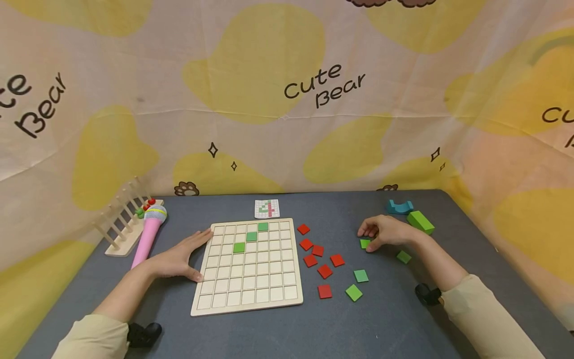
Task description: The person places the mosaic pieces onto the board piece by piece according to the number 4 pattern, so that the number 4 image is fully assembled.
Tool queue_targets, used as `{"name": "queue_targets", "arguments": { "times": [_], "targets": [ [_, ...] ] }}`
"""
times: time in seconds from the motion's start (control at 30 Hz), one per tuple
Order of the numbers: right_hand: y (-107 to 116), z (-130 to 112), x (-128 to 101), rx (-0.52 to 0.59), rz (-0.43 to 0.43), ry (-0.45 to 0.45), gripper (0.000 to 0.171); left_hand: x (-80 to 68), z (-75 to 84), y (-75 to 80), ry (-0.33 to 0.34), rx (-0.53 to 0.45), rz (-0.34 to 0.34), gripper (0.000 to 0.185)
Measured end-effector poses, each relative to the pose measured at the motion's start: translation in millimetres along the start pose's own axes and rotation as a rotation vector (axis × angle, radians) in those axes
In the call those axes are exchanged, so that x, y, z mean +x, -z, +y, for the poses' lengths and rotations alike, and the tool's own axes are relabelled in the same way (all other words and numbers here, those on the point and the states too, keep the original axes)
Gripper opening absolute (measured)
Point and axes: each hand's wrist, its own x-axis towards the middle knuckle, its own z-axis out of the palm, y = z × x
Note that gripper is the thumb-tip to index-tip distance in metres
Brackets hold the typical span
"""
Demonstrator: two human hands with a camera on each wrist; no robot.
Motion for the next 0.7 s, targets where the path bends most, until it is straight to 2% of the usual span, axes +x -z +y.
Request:
{"name": "queue_targets", "arguments": {
  "times": [0.23, 0.7],
  "targets": [
    [-0.9, 1.3, -0.5, -0.013, 0.014, 0.012, 0.031, 0.0, 1.9, 0.2, 0.017, 0.001, -0.006, 0.116],
    [-1.8, -2.7, -0.7, -0.061, 0.051, 0.026, 0.022, 0.3, 3.4, 0.1, 0.008, -0.013, -0.008, 0.114]
  ]
}}
